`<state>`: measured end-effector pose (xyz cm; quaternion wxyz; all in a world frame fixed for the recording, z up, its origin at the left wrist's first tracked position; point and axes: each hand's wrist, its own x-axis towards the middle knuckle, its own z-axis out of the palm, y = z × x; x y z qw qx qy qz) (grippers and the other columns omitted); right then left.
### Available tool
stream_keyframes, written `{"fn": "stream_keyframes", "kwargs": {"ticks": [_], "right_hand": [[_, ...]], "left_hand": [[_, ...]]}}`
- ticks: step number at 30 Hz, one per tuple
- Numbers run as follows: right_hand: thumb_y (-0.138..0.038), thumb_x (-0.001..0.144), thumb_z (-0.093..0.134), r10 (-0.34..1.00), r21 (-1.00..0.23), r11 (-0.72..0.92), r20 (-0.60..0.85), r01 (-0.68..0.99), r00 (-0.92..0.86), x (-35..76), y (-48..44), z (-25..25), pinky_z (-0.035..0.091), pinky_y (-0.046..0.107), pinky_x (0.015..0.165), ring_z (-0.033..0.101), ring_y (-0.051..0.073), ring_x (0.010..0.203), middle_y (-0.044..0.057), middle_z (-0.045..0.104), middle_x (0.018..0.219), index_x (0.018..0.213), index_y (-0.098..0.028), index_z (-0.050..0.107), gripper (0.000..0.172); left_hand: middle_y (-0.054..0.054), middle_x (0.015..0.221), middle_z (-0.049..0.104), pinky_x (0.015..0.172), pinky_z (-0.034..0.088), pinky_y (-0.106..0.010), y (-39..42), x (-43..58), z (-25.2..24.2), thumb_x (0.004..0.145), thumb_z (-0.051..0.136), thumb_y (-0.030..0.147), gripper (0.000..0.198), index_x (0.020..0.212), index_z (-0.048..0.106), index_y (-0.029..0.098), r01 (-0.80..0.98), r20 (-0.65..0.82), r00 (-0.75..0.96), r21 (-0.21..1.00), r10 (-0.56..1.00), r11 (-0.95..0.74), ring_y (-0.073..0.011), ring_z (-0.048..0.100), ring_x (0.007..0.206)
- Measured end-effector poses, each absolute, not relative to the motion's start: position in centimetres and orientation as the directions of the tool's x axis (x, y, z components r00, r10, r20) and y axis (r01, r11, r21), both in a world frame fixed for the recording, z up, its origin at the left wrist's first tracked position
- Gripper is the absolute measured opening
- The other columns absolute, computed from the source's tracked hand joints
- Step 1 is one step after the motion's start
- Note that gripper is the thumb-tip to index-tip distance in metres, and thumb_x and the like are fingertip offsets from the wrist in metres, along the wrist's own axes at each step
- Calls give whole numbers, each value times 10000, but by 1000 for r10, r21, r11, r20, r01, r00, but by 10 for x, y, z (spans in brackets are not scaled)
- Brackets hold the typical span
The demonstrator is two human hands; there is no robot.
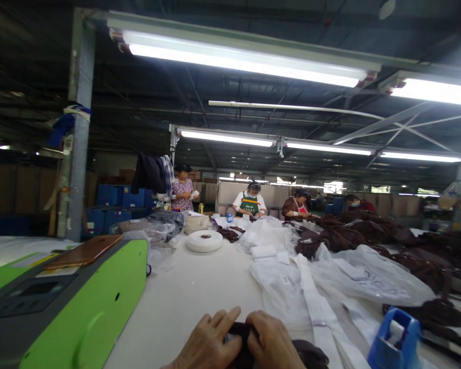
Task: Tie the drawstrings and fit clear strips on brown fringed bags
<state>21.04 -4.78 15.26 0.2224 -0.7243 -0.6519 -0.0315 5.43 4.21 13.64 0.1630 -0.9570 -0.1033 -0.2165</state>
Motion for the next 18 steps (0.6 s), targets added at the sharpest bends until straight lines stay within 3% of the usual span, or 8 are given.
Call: {"fn": "stream_keyframes", "kwargs": {"ticks": [7,14,18], "right_hand": [[-46,684,420,898,-196,35,436,980,55,217,-46,136,383,232,653,588,166,757,39,631,802,822,-184,590,259],[-36,669,427,924,-165,10,379,986,54,207,-44,136,394,243,705,579,179,802,56,631,838,843,-174,593,277],[-27,710,396,927,-224,-56,351,973,135,206,-50,142,388,266,728,577,188,814,66,626,833,830,-162,589,264]], "left_hand": [[-155,1422,317,807,518,-442,30,69,171,755,613,282,173,882,663,177,318,104,947,-145,305,-937,-321,543,1082],[-181,1395,354,919,448,-456,28,68,176,757,574,232,267,993,658,140,346,-11,938,-11,346,-938,-336,492,1151],[-157,1399,356,889,444,-493,24,63,179,666,694,346,461,1087,587,193,318,-32,948,8,318,-948,-349,484,1132]]}}
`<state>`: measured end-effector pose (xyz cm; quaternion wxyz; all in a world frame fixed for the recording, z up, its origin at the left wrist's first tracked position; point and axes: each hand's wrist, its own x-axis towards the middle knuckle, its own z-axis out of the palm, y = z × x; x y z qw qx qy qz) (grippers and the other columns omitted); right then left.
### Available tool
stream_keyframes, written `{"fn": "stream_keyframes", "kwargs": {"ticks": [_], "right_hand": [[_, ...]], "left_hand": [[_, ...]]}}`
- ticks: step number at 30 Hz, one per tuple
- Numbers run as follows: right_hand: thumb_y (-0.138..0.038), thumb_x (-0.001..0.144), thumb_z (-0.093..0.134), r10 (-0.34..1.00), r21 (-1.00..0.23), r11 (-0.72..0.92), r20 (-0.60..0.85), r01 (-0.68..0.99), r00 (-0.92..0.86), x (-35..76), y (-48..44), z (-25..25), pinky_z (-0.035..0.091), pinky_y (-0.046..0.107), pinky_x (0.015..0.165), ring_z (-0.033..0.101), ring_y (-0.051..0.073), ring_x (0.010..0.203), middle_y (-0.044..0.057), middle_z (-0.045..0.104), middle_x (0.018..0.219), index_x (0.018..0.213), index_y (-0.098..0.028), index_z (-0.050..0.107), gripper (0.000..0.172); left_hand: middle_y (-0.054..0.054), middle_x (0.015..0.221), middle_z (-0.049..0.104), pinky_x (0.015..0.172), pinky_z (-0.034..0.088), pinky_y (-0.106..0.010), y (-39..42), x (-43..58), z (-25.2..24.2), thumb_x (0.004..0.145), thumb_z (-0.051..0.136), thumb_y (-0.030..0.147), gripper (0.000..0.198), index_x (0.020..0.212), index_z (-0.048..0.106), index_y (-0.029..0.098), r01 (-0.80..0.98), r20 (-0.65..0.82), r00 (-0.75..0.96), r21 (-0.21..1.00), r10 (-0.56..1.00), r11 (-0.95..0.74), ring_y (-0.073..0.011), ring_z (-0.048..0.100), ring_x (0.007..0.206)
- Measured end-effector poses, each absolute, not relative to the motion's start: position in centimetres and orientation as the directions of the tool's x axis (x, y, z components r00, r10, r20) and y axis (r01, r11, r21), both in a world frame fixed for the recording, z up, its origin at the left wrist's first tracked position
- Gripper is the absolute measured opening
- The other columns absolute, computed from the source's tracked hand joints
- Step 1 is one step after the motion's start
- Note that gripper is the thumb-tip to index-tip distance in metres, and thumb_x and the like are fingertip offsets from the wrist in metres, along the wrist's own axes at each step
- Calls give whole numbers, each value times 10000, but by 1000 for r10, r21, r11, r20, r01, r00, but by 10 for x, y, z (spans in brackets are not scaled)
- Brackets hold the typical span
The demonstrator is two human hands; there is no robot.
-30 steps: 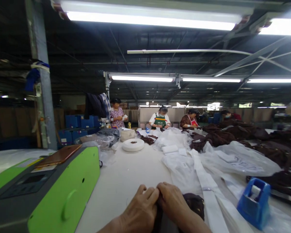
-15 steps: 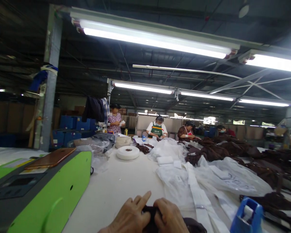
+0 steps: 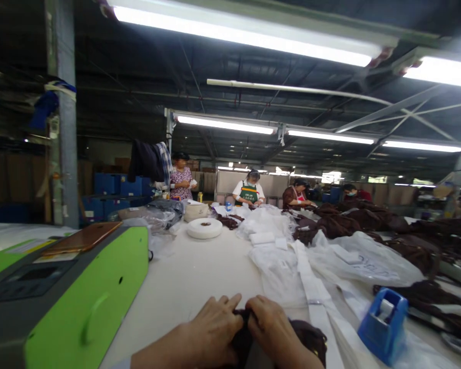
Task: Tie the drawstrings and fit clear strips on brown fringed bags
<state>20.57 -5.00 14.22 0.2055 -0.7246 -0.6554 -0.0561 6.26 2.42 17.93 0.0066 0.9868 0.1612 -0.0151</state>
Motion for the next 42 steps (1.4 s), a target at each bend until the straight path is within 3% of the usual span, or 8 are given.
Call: {"fn": "stream_keyframes", "kwargs": {"ticks": [9,15,18,25,30,33,36,42], "right_hand": [[-43,727,385,938,-317,3,330,948,107,212,-54,148,389,263,707,580,177,785,56,629,809,834,-159,591,260],[-47,730,400,949,-338,2,297,941,105,206,-53,129,392,259,694,578,173,768,48,634,791,820,-160,603,249],[-51,732,403,942,-371,0,312,929,124,205,-56,131,392,257,693,577,167,763,44,633,793,822,-162,601,244],[-53,727,406,935,-376,87,349,922,54,205,-57,157,396,258,691,570,163,762,45,623,797,842,-164,607,257],[-86,751,427,951,-451,74,299,890,73,209,-49,163,400,265,694,583,169,772,46,639,792,831,-168,630,233],[-302,844,454,970,-575,69,229,815,79,228,-53,165,417,283,735,597,184,836,47,666,890,933,-203,645,233],[-527,695,625,991,-606,-21,93,795,97,256,-61,159,408,352,865,548,258,1031,85,611,1145,1183,-220,560,580],[-426,462,792,976,-628,-194,-203,754,82,295,-52,123,338,397,986,467,310,1159,124,533,1269,1274,-177,490,902]], "left_hand": [[-107,930,625,662,520,-360,25,70,178,649,569,196,209,846,627,158,216,-23,975,-102,220,-971,-264,614,814],[-85,871,645,598,508,-318,36,73,180,581,680,340,282,813,637,186,140,-229,962,-41,146,-989,-263,634,756],[-65,916,634,640,507,-325,35,64,177,653,616,285,194,830,624,207,158,-124,979,-53,164,-986,-247,630,782],[-90,1042,628,779,474,-321,31,51,187,615,702,359,671,1184,421,142,398,56,914,81,403,-914,-251,600,918],[-35,785,674,647,439,-272,45,65,193,643,649,384,245,788,632,187,423,10,906,37,424,-905,-224,620,756],[-4,691,660,567,397,-236,61,76,191,575,706,400,291,789,679,204,480,-77,877,126,474,-868,-191,599,690],[33,618,623,518,373,-205,81,81,181,492,749,347,341,798,699,205,534,-204,845,328,494,-779,-148,560,624],[50,535,558,417,342,-193,116,87,158,370,772,313,413,741,691,152,592,-434,803,659,407,-465,-112,483,499]]}}
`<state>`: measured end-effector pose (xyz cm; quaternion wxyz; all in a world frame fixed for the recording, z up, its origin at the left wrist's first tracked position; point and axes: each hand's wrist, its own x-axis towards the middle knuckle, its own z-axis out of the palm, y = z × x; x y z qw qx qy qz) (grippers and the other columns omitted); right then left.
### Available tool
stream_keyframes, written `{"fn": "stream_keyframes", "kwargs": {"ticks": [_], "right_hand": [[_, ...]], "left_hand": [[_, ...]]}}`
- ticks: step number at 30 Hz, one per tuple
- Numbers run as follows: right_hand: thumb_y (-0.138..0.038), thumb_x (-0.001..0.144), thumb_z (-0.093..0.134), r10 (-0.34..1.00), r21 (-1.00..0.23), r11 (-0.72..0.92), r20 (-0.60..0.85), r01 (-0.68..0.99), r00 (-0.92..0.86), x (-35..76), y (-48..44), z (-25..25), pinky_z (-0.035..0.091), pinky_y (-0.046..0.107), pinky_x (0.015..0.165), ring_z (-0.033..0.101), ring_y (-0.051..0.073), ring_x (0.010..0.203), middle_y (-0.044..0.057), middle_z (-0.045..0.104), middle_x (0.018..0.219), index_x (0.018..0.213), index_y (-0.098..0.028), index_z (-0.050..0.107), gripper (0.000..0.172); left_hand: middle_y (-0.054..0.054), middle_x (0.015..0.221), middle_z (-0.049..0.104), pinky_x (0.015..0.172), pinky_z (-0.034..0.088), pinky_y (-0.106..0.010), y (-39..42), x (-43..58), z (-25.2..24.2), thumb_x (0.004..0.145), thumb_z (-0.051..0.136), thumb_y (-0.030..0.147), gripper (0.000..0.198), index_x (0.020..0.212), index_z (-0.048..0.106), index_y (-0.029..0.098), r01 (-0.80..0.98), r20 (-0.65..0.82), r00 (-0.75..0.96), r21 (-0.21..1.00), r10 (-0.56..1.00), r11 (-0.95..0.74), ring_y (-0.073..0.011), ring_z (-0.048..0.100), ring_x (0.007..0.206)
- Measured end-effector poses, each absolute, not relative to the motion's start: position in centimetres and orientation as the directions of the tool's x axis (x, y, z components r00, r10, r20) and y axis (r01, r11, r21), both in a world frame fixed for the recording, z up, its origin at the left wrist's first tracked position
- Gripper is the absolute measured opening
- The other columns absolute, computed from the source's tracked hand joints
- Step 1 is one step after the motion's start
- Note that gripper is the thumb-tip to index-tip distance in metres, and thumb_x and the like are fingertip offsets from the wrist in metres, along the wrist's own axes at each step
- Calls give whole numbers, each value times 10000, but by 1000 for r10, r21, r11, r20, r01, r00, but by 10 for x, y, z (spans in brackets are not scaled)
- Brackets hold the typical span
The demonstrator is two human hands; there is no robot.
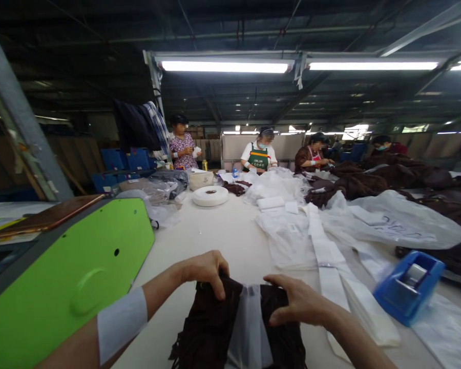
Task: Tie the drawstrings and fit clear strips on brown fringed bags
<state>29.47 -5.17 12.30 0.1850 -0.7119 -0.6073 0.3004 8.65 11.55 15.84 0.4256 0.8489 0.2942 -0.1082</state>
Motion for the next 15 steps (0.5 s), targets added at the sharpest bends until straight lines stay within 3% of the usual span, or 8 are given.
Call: {"fn": "stream_keyframes", "kwargs": {"ticks": [2,5,10,15], "right_hand": [[-416,451,797,963,-706,-217,-269,674,29,302,-40,114,367,360,959,480,295,1146,114,537,1265,1277,-175,486,914],[-495,530,736,926,-797,-276,-370,537,-73,310,-18,104,449,303,805,557,264,1030,107,591,1179,1248,-170,514,820],[-615,674,580,900,-742,-260,-417,618,-122,314,20,79,403,270,636,587,211,788,71,664,849,949,-154,687,547],[-565,728,541,845,-748,-310,-500,587,-191,319,50,57,293,227,497,459,117,578,-9,520,590,716,-148,673,438]], "left_hand": [[44,547,570,424,355,-197,124,92,153,343,787,315,434,733,691,151,600,-462,797,675,389,-429,-112,485,503],[44,555,578,442,370,-202,139,105,141,328,794,301,441,733,692,160,642,-524,766,665,373,-382,-112,491,514],[43,527,572,460,388,-214,174,131,103,360,756,294,345,670,675,166,752,-715,657,607,237,-256,-108,491,487],[32,522,589,453,406,-229,203,152,66,363,733,284,283,610,654,170,847,-847,526,515,69,-132,-119,503,468]]}}
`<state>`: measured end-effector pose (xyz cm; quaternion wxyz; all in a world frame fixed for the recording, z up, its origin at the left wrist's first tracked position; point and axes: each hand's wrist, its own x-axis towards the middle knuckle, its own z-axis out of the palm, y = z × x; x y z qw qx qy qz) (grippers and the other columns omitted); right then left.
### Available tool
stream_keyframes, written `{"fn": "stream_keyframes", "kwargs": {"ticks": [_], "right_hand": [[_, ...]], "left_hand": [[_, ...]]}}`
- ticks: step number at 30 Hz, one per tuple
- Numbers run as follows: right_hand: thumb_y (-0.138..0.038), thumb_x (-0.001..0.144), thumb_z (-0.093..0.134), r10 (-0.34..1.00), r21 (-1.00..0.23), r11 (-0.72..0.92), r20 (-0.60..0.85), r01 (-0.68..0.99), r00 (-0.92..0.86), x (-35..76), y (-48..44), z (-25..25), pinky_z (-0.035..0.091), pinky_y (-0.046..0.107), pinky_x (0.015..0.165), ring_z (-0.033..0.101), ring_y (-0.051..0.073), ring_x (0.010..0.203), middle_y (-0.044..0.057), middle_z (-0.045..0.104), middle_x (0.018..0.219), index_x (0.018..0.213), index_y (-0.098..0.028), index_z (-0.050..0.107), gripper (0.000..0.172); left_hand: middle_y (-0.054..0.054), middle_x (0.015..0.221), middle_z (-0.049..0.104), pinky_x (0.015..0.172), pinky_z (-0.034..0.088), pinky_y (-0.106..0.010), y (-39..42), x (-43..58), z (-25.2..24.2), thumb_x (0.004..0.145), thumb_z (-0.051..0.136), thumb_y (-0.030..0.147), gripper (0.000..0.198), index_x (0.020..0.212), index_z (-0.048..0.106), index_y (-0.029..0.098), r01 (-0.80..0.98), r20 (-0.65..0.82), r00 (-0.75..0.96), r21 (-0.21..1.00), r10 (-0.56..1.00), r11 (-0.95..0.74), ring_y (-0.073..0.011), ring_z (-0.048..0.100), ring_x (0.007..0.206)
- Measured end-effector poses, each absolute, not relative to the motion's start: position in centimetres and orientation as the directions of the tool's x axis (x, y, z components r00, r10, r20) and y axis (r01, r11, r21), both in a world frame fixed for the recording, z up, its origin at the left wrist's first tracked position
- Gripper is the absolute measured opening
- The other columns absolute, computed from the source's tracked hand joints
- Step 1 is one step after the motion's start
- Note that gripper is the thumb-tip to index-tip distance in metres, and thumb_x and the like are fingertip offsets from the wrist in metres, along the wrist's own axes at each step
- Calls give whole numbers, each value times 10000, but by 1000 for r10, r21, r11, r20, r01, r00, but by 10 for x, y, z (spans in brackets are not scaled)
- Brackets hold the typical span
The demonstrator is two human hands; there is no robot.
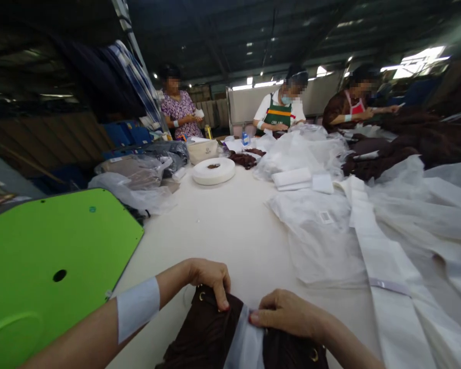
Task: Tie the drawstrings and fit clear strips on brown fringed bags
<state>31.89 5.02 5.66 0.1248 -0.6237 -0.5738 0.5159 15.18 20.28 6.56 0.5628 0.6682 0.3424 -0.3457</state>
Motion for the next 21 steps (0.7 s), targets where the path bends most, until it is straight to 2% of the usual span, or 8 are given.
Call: {"fn": "stream_keyframes", "kwargs": {"ticks": [3,9,11,14,15,17,19,21], "right_hand": [[-535,713,572,800,-789,-382,-543,481,-255,328,64,53,228,213,449,356,83,527,-43,396,536,635,-147,614,398],[-600,731,526,809,-875,-340,-459,345,-367,350,97,63,196,217,450,284,71,517,-58,297,541,561,-156,496,477],[-600,698,573,841,-882,-302,-425,361,-336,356,112,75,259,207,489,362,86,571,-45,386,585,597,-149,543,463],[-527,566,726,844,-872,-322,-441,369,-306,358,134,98,361,213,604,484,135,728,-17,557,765,833,-153,634,469],[-486,522,765,826,-877,-343,-452,335,-336,356,141,106,384,219,641,507,148,771,-17,586,813,916,-161,634,528],[-410,459,813,776,-886,-386,-463,258,-428,352,153,120,414,227,679,538,161,794,-34,616,818,964,-172,639,585],[-385,487,812,734,-874,-435,-483,216,-477,347,161,133,435,228,667,565,165,771,-41,629,792,911,-170,661,498],[-399,619,752,727,-857,-460,-514,233,-455,343,167,144,459,239,637,584,166,755,-20,637,834,880,-160,659,366]], "left_hand": [[32,486,569,421,379,-219,218,162,61,380,715,286,230,558,634,164,869,-871,491,490,6,-75,-115,482,450],[32,439,533,420,371,-222,259,188,93,379,724,290,219,512,614,155,851,-853,519,521,-45,-69,-113,466,448],[32,438,534,419,369,-220,272,197,113,380,731,289,219,510,616,155,837,-842,538,540,-44,-92,-110,464,448],[33,433,534,399,362,-216,288,209,146,380,741,307,226,504,618,163,820,-829,558,556,-29,-132,-109,461,433],[32,427,531,386,356,-216,293,212,157,372,750,308,232,494,616,164,818,-829,559,555,-23,-153,-110,458,424],[29,415,527,370,355,-223,301,218,176,356,767,306,239,472,611,168,809,-828,561,551,-10,-205,-119,459,411],[20,408,525,357,361,-242,309,225,193,342,784,309,249,441,601,171,796,-825,565,544,3,-265,-135,462,406],[12,417,531,356,376,-261,316,234,206,339,802,308,261,409,588,174,790,-838,546,512,5,-338,-147,465,411]]}}
